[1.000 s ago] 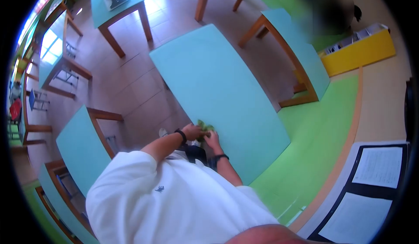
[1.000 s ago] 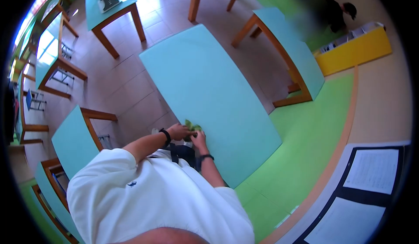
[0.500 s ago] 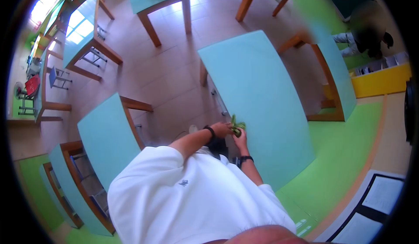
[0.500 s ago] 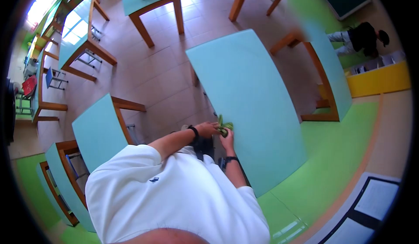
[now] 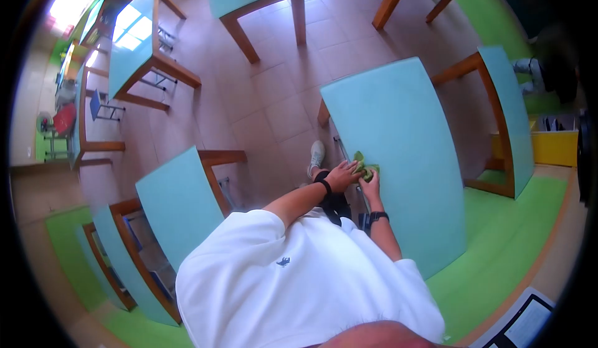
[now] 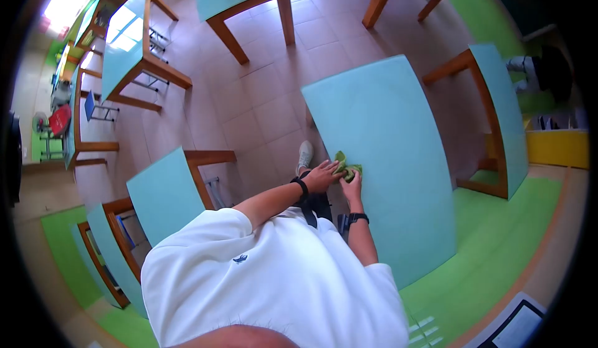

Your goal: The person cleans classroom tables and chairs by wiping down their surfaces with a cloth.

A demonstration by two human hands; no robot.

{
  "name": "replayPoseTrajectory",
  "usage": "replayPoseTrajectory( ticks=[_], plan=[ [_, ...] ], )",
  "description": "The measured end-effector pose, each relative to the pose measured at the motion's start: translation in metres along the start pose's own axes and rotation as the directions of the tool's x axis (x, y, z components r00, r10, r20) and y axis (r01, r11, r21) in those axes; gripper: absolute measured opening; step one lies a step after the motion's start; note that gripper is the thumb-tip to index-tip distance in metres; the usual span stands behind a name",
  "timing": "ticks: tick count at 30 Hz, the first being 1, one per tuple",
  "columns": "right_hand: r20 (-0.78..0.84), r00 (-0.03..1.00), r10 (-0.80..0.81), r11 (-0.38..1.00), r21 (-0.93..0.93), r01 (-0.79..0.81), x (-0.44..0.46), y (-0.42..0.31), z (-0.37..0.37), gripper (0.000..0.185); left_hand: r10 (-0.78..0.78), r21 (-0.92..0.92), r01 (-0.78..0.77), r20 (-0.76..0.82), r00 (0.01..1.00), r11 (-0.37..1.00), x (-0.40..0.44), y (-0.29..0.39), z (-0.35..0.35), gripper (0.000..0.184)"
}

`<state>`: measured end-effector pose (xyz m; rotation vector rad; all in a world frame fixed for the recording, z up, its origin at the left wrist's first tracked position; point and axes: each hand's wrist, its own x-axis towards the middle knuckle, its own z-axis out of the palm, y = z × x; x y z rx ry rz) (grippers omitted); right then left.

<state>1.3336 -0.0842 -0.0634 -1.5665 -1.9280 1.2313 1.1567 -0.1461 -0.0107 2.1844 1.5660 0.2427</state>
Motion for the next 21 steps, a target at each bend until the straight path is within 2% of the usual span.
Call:
replayPoseTrajectory(
  ticks=[2, 4, 6, 8, 9, 10, 11, 12, 13, 14, 15, 16, 17, 18, 19, 21],
  plan=[
    [0.02, 1.0, -0.007, 1.0, 0.012, 0.007, 0.029, -0.014, 0.003, 0.054, -0.023, 0.017, 0.022, 0.025, 0.999, 1.0, 0.01, -0.014, -0.01, 0.063],
    [0.009, 1.0, -0.026, 0.996, 0.084, 0.025, 0.062, -0.04, 0.025, 0.054, -0.088, 0.028, 0.09, -0.066, 0.994, 0.996, 0.021, -0.047, -0.033, 0.063],
    [0.103, 0.993, -0.054, 0.998, 0.028, 0.051, 0.094, -0.072, 0.027, 0.054, -0.033, 0.085, 0.034, -0.022, 0.999, 0.996, 0.028, -0.085, -0.054, 0.061],
    [0.103, 0.993, -0.059, 0.998, 0.033, 0.056, 0.131, -0.106, 0.053, 0.053, -0.183, -0.022, 0.182, -0.046, 0.982, 0.983, 0.034, -0.123, -0.073, 0.06],
    [0.115, 0.987, -0.108, 0.994, 0.032, 0.105, 0.148, -0.118, 0.067, 0.051, -0.191, 0.033, 0.197, -0.129, 0.973, 0.98, 0.037, -0.141, -0.082, 0.05],
    [0.136, 0.977, -0.163, 0.987, 0.031, 0.16, 0.163, -0.129, 0.076, 0.049, -0.181, 0.027, 0.186, -0.132, 0.975, 0.982, 0.041, -0.158, -0.099, 0.05],
    [0.135, 0.977, -0.166, 0.986, 0.024, 0.164, 0.177, -0.142, 0.079, 0.049, -0.268, -0.083, 0.267, -0.009, 0.963, 0.96, 0.045, -0.174, -0.119, 0.043],
    [0.202, 0.964, -0.175, 0.982, -0.036, 0.186, 0.19, -0.153, 0.083, 0.045, -0.343, -0.177, 0.359, 0.116, 0.932, 0.916, 0.05, -0.183, -0.136, 0.038],
    [0.275, 0.944, -0.183, 0.972, -0.091, 0.215, 0.204, -0.164, 0.087, 0.041, -0.354, -0.178, 0.367, 0.102, 0.93, 0.913, 0.052, -0.192, -0.153, 0.038],
    [0.287, 0.937, -0.198, 0.968, -0.094, 0.233, 0.216, -0.17, 0.086, 0.041, -0.389, -0.183, 0.416, 0.167, 0.906, 0.891, 0.054, -0.198, -0.166, 0.041],
    [0.264, 0.933, -0.245, 0.946, -0.145, 0.289, 0.227, -0.175, 0.085, 0.037, -0.421, -0.188, 0.465, 0.233, 0.877, 0.865, 0.055, -0.202, -0.176, 0.045],
    [0.239, 0.927, -0.288, 0.921, -0.195, 0.337, 0.236, -0.179, 0.085, 0.033, -0.433, -0.194, 0.476, 0.225, 0.873, 0.858, 0.056, -0.206, -0.179, 0.045],
    [0.242, 0.926, -0.291, 0.919, -0.197, 0.341, 0.25, -0.18, 0.088, 0.033, -0.389, -0.133, 0.416, 0.187, 0.902, 0.9, 0.06, -0.211, -0.174, 0.046],
    [0.149, 0.953, -0.265, 0.936, -0.196, 0.291, 0.263, -0.176, 0.088, 0.031, -0.325, -0.072, 0.339, 0.161, 0.932, 0.938, 0.066, -0.215, -0.168, 0.047],
    [0.049, 0.977, -0.206, 0.957, -0.198, 0.211, 0.261, -0.163, 0.081, 0.029, -0.289, -0.089, 0.31, 0.188, 0.938, 0.947, 0.069, -0.214, -0.158, 0.047],
    [-0.065, 0.988, -0.143, 0.974, -0.186, 0.128, 0.244, -0.158, 0.073, 0.027, -0.253, -0.111, 0.24, -0.124, 0.959, 0.964, 0.072, -0.215, -0.138, 0.049]
  ],
)
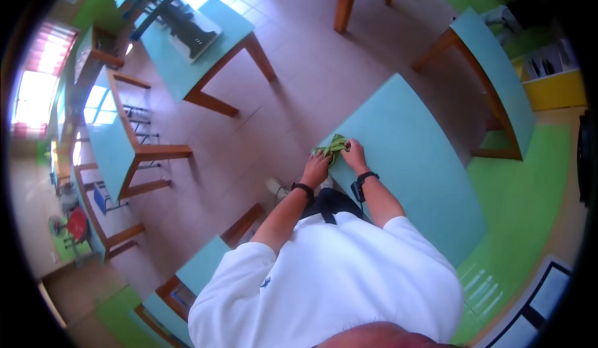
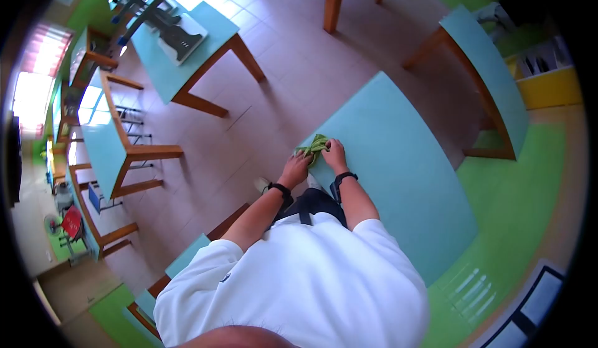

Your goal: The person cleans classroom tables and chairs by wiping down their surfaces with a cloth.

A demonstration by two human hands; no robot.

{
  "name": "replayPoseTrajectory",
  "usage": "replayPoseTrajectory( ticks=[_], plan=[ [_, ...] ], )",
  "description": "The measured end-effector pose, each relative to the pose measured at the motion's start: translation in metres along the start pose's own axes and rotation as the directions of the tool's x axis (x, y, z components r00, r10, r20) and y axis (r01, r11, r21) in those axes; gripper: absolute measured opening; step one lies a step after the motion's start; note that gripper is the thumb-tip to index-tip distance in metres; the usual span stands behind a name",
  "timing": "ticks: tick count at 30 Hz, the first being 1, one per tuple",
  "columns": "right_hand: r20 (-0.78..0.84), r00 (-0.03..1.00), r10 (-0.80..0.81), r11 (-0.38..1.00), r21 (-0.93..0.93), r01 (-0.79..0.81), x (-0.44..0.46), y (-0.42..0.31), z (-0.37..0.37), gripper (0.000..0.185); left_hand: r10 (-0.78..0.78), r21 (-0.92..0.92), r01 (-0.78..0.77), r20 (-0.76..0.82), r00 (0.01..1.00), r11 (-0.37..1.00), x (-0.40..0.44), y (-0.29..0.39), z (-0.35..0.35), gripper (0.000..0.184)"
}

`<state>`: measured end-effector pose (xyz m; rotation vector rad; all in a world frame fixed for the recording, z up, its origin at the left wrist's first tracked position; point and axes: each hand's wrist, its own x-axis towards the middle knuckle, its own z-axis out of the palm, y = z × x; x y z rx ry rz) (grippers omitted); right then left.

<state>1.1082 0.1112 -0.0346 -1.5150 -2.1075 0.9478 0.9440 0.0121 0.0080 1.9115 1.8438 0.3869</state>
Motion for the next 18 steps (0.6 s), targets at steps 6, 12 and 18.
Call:
replayPoseTrajectory(
  ticks=[6, 12, 18],
  plan=[
    [-0.182, 0.969, 0.167, 0.985, -0.02, -0.174, -0.059, -0.017, 0.013, 0.025, 0.244, -0.071, -0.235, 0.192, 0.951, 0.969, -0.016, -0.028, 0.001, 0.051],
    [0.033, 0.958, 0.286, 0.889, -0.381, -0.253, -0.113, -0.036, 0.051, 0.029, 0.149, -0.259, -0.05, 0.381, 0.912, 0.965, -0.032, -0.106, -0.051, 0.026],
    [0.185, 0.962, 0.202, 0.886, -0.454, -0.098, -0.095, -0.155, 0.116, 0.042, 0.045, -0.222, 0.062, 0.446, 0.894, 0.973, -0.057, -0.248, -0.109, 0.021]
  ],
)
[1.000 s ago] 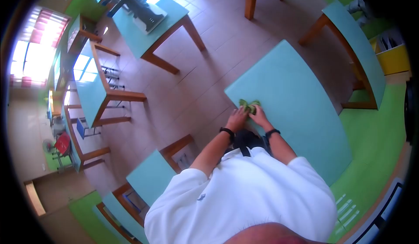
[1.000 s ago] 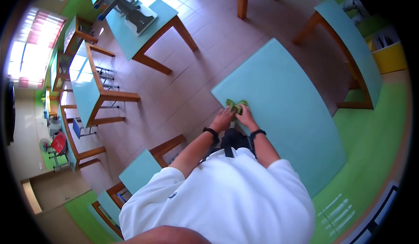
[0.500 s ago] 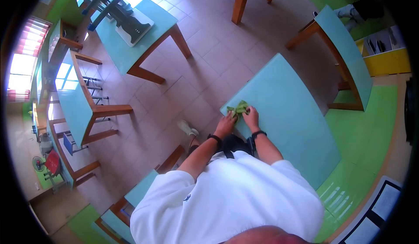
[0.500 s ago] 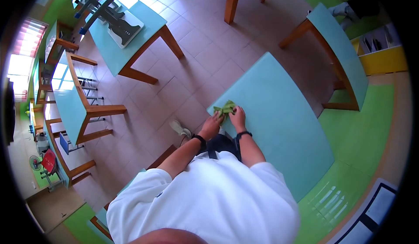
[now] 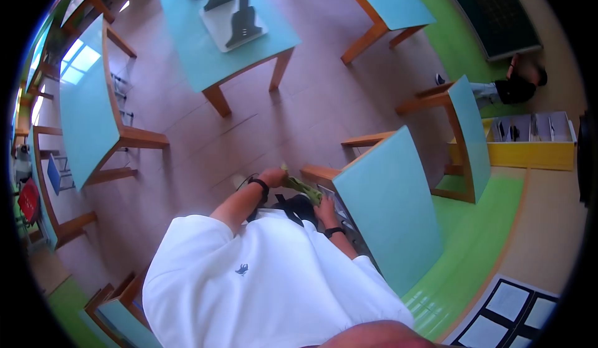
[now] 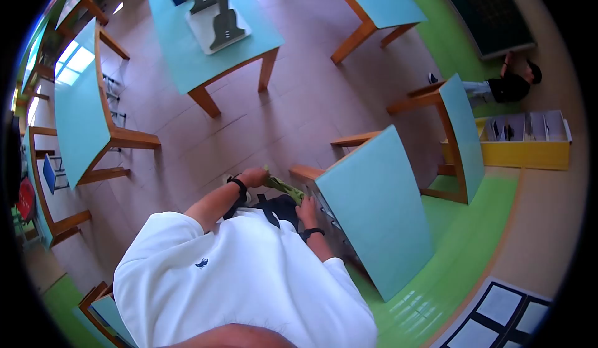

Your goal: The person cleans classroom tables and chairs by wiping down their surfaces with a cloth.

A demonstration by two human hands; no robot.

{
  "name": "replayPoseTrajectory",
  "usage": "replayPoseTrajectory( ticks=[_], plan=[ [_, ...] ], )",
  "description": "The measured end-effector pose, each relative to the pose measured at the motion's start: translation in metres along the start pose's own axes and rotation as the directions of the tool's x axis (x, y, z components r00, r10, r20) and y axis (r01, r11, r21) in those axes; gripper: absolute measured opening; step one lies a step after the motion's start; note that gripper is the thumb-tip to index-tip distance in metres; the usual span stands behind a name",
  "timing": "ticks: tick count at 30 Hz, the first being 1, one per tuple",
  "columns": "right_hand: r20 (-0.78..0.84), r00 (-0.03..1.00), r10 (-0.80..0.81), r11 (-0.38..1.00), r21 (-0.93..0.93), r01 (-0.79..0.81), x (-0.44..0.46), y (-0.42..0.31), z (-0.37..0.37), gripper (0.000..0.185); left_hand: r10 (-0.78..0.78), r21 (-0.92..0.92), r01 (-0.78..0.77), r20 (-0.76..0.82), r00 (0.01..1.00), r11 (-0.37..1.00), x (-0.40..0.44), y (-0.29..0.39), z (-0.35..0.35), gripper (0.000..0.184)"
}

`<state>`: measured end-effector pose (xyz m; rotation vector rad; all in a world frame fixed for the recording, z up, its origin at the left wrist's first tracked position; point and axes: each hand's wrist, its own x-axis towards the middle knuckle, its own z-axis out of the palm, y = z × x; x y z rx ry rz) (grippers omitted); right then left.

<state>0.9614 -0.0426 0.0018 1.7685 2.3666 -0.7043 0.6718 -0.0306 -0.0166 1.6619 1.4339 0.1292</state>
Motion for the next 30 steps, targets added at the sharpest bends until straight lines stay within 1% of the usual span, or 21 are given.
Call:
replayPoseTrajectory(
  ticks=[1, 4, 6, 8, 10, 11, 12, 13, 14, 15, 17, 18, 19, 20, 21, 22, 24, 25, 27, 28, 30],
  plan=[
    [0.03, 0.999, 0.01, 1.0, 0.003, -0.01, 0.003, -0.022, -0.004, 0.044, -0.081, 0.077, 0.079, 0.021, 0.997, 0.994, -0.013, -0.015, -0.013, 0.02],
    [0.1, 0.995, 0.014, 1.0, 0.015, -0.015, 0.028, -0.071, -0.016, 0.048, -0.097, 0.102, 0.1, -0.038, 0.995, 0.99, -0.048, -0.055, -0.039, 0.02],
    [0.159, 0.987, 0.02, 0.999, 0.023, -0.024, 0.041, -0.101, -0.023, 0.049, -0.125, 0.079, 0.126, -0.01, 0.992, 0.989, -0.07, -0.079, -0.051, 0.022],
    [0.244, 0.969, 0.047, 0.998, -0.045, -0.037, 0.07, -0.131, -0.031, 0.042, -0.162, 0.039, 0.162, 0.018, 0.987, 0.986, -0.087, -0.094, -0.067, 0.023],
    [0.309, 0.947, 0.088, 0.996, -0.038, -0.08, 0.107, -0.151, -0.031, 0.038, -0.317, -0.206, 0.343, 0.15, 0.937, 0.917, -0.103, -0.106, -0.097, 0.026],
    [0.364, 0.923, 0.129, 0.991, -0.026, -0.128, 0.125, -0.16, -0.03, 0.034, -0.33, -0.225, 0.356, 0.149, 0.932, 0.907, -0.112, -0.117, -0.105, 0.026],
    [0.378, 0.919, 0.111, 0.994, -0.035, -0.106, 0.144, -0.167, -0.029, 0.034, -0.315, -0.28, 0.327, 0.088, 0.945, 0.902, -0.12, -0.129, -0.114, 0.027],
    [0.407, 0.899, 0.163, 0.983, -0.142, -0.114, 0.165, -0.176, -0.027, 0.031, -0.305, -0.332, 0.295, 0.023, 0.952, 0.896, -0.128, -0.141, -0.124, 0.028],
    [0.426, 0.878, 0.216, 0.962, -0.249, -0.115, 0.186, -0.184, -0.024, 0.028, -0.329, -0.324, 0.331, 0.065, 0.942, 0.886, -0.141, -0.142, -0.144, 0.029],
    [0.445, 0.874, 0.195, 0.962, -0.259, -0.083, 0.208, -0.193, -0.018, 0.028, -0.353, -0.346, 0.352, 0.06, 0.934, 0.87, -0.146, -0.155, -0.15, 0.029],
    [0.483, 0.866, 0.127, 0.981, -0.193, -0.036, 0.257, -0.218, -0.001, 0.031, -0.323, -0.44, 0.297, 0.016, 0.946, 0.847, -0.162, -0.183, -0.166, 0.028],
    [0.433, 0.899, 0.068, 0.989, -0.149, -0.003, 0.285, -0.241, 0.012, 0.033, -0.423, -0.448, 0.368, -0.024, 0.906, 0.814, -0.174, -0.176, -0.194, 0.029],
    [0.449, 0.894, 0.02, 0.993, -0.114, 0.034, 0.32, -0.264, 0.024, 0.033, -0.405, -0.321, 0.375, -0.029, 0.914, 0.87, -0.181, -0.181, -0.214, 0.025],
    [0.437, 0.898, -0.05, 0.995, -0.056, 0.082, 0.34, -0.294, 0.021, 0.031, -0.416, -0.271, 0.386, -0.06, 0.907, 0.882, -0.186, -0.19, -0.227, 0.026],
    [0.431, 0.896, -0.104, 0.994, 0.013, 0.109, 0.354, -0.32, 0.028, 0.03, -0.445, -0.352, 0.384, -0.111, 0.889, 0.854, -0.194, -0.195, -0.237, 0.027],
    [0.388, 0.92, -0.064, 0.98, 0.2, -0.016, 0.384, -0.339, 0.05, 0.032, -0.472, -0.424, 0.368, -0.169, 0.865, 0.827, -0.2, -0.204, -0.252, 0.028],
    [0.181, 0.936, -0.302, 0.921, 0.308, 0.238, 0.386, -0.408, 0.018, 0.034, -0.565, -0.753, 0.249, -0.192, 0.803, 0.61, -0.204, -0.225, -0.275, 0.029],
    [0.184, 0.924, -0.336, 0.907, 0.326, 0.265, 0.389, -0.443, 0.006, 0.034, -0.59, -0.751, 0.259, -0.208, 0.78, 0.607, -0.207, -0.244, -0.284, 0.029],
    [0.268, 0.824, -0.499, 0.867, 0.174, 0.468, 0.391, -0.484, -0.005, 0.038, -0.637, -0.962, 0.044, -0.145, 0.757, 0.27, -0.194, -0.274, -0.302, 0.03],
    [0.273, 0.833, -0.481, 0.877, 0.176, 0.448, 0.388, -0.493, -0.003, 0.038, -0.63, -0.962, 0.059, -0.128, 0.766, 0.267, -0.188, -0.283, -0.309, 0.03],
    [0.227, 0.753, -0.617, 0.782, 0.283, 0.555, 0.384, -0.506, 0.001, 0.037, -0.686, -0.893, 0.006, -0.342, 0.642, 0.45, -0.173, -0.294, -0.33, 0.031]
  ],
)
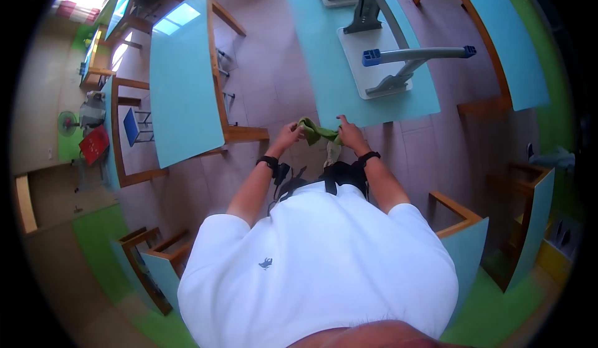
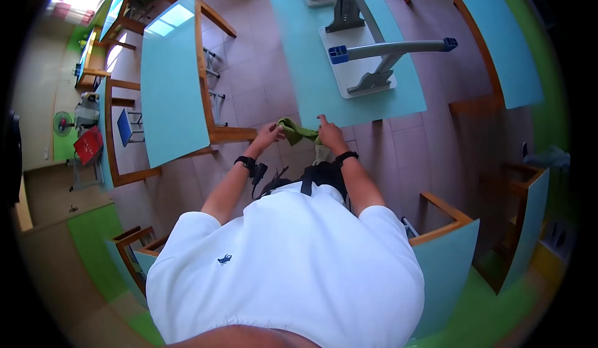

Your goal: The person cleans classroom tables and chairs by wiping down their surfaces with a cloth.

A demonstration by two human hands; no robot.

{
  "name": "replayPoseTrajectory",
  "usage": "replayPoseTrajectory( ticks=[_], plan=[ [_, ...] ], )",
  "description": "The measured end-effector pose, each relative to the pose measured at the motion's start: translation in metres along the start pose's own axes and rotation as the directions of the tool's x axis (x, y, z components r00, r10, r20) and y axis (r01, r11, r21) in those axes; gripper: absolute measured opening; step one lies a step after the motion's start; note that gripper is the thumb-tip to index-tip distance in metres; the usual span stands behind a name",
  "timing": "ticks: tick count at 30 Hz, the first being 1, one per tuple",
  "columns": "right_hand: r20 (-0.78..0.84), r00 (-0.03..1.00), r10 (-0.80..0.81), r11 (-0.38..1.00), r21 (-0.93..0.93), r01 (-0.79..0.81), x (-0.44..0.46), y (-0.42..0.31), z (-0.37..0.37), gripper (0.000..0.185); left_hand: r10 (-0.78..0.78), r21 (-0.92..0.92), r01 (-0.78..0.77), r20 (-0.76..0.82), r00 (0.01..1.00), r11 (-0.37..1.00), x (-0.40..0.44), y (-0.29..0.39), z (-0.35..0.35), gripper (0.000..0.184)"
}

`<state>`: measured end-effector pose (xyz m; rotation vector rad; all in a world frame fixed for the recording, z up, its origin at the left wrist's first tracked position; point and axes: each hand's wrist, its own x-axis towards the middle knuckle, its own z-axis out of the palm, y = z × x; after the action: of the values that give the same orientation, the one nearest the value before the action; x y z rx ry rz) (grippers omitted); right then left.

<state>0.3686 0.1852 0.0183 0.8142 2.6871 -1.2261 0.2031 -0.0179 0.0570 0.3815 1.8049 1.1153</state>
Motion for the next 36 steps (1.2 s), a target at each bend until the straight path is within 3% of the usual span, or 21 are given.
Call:
replayPoseTrajectory(
  ticks=[1, 3, 6, 8, 10, 12, 13, 15, 16, 17, 18, 20, 22, 24, 26, 28, 30, 31, 32, 35, 36],
  plan=[
    [0.061, 0.998, 0.027, 0.999, 0.028, -0.029, 0.003, -0.003, -0.001, 0.031, 0.021, -0.004, -0.021, -0.036, 0.999, 1.0, 0.012, 0.008, 0.005, 0.033],
    [0.004, 1.0, -0.017, 0.988, 0.153, 0.016, 0.002, 0.011, 0.011, 0.023, 0.17, 0.104, -0.166, -0.039, 0.985, 0.981, 0.036, 0.015, 0.013, 0.034],
    [-0.026, 0.998, -0.052, 0.983, 0.176, 0.056, -0.008, 0.045, 0.019, 0.02, 0.296, 0.174, -0.299, 0.046, 0.954, 0.938, 0.071, 0.023, 0.04, 0.036],
    [-0.064, 0.996, -0.057, 0.981, 0.183, 0.068, -0.028, 0.064, 0.014, 0.021, 0.2, 0.252, -0.214, 0.081, 0.977, 0.944, 0.072, 0.048, 0.063, 0.038],
    [-0.014, 0.976, 0.216, 0.93, 0.306, -0.201, -0.052, 0.064, -0.007, 0.033, 0.1, 0.347, -0.138, 0.126, 0.987, 0.928, 0.086, 0.051, 0.079, 0.039],
    [-0.077, 0.948, 0.308, 0.925, 0.255, -0.28, -0.075, 0.066, -0.021, 0.041, 0.395, 0.326, -0.437, 0.189, 0.899, 0.838, 0.113, 0.025, 0.096, 0.043],
    [-0.128, 0.919, 0.373, 0.918, 0.197, -0.345, -0.085, 0.069, -0.026, 0.049, 0.392, 0.315, -0.444, 0.215, 0.894, 0.839, 0.123, 0.019, 0.101, 0.043],
    [-0.116, 0.882, 0.457, 0.878, 0.215, -0.427, -0.1, 0.071, -0.031, 0.051, 0.413, 0.508, -0.572, 0.398, 0.819, 0.644, 0.133, 0.021, 0.103, 0.041],
    [-0.094, 0.853, 0.514, 0.844, 0.234, -0.483, -0.104, 0.071, -0.032, 0.053, 0.413, 0.492, -0.583, 0.417, 0.809, 0.646, 0.136, 0.021, 0.102, 0.041],
    [-0.104, 0.841, 0.531, 0.835, 0.232, -0.498, -0.108, 0.071, -0.031, 0.053, 0.44, 0.586, -0.646, 0.474, 0.763, 0.488, 0.135, 0.026, 0.101, 0.039],
    [-0.079, 0.827, 0.556, 0.794, 0.346, -0.501, -0.108, 0.068, -0.026, 0.054, 0.456, 0.655, -0.691, 0.536, 0.71, 0.306, 0.135, 0.032, 0.098, 0.038],
    [-0.077, 0.797, 0.599, 0.728, 0.468, -0.502, -0.098, 0.055, -0.022, 0.056, 0.42, 0.644, -0.737, 0.623, 0.66, 0.204, 0.141, 0.049, 0.089, 0.037],
    [-0.018, 0.827, 0.562, 0.777, 0.353, -0.521, -0.083, 0.024, -0.025, 0.056, 0.37, 0.616, -0.78, 0.703, 0.608, 0.111, 0.152, 0.057, 0.076, 0.036],
    [-0.059, 0.851, 0.522, 0.823, 0.297, -0.485, -0.059, 0.002, -0.016, 0.054, 0.427, 0.694, -0.713, 0.677, 0.599, -0.1, 0.176, 0.066, 0.061, 0.03],
    [-0.138, 0.789, 0.598, 0.8, 0.153, -0.58, -0.019, -0.018, 0.0, 0.048, 0.29, 0.692, -0.714, 0.709, 0.643, -0.107, 0.202, 0.093, 0.043, 0.025],
    [-0.279, 0.731, 0.622, 0.783, 0.201, -0.589, 0.021, -0.034, 0.017, 0.043, 0.34, 0.735, -0.673, 0.657, 0.673, -0.088, 0.226, 0.101, 0.019, 0.021],
    [-0.286, 0.712, 0.642, 0.766, 0.285, -0.576, 0.061, -0.047, 0.028, 0.042, 0.257, 0.807, -0.575, 0.589, 0.766, -0.136, 0.251, 0.112, -0.006, 0.022],
    [-0.258, 0.722, 0.642, 0.764, 0.298, -0.573, 0.079, -0.047, 0.037, 0.043, 0.301, 0.844, -0.533, 0.525, 0.796, -0.06, 0.261, 0.116, -0.022, 0.024],
    [-0.262, 0.731, 0.63, 0.775, 0.258, -0.576, 0.095, -0.059, 0.034, 0.045, 0.379, 0.85, -0.525, 0.474, 0.795, 0.039, 0.275, 0.114, -0.034, 0.029],
    [-0.369, 0.804, 0.466, 0.883, 0.251, -0.396, 0.132, -0.057, 0.055, 0.049, 0.489, 0.839, -0.535, 0.429, 0.759, 0.094, 0.267, 0.149, -0.055, 0.032],
    [-0.425, 0.806, 0.411, 0.912, 0.19, -0.364, 0.136, -0.061, 0.057, 0.051, 0.439, 0.793, -0.598, 0.498, 0.748, 0.119, 0.265, 0.15, -0.052, 0.029]
  ],
)
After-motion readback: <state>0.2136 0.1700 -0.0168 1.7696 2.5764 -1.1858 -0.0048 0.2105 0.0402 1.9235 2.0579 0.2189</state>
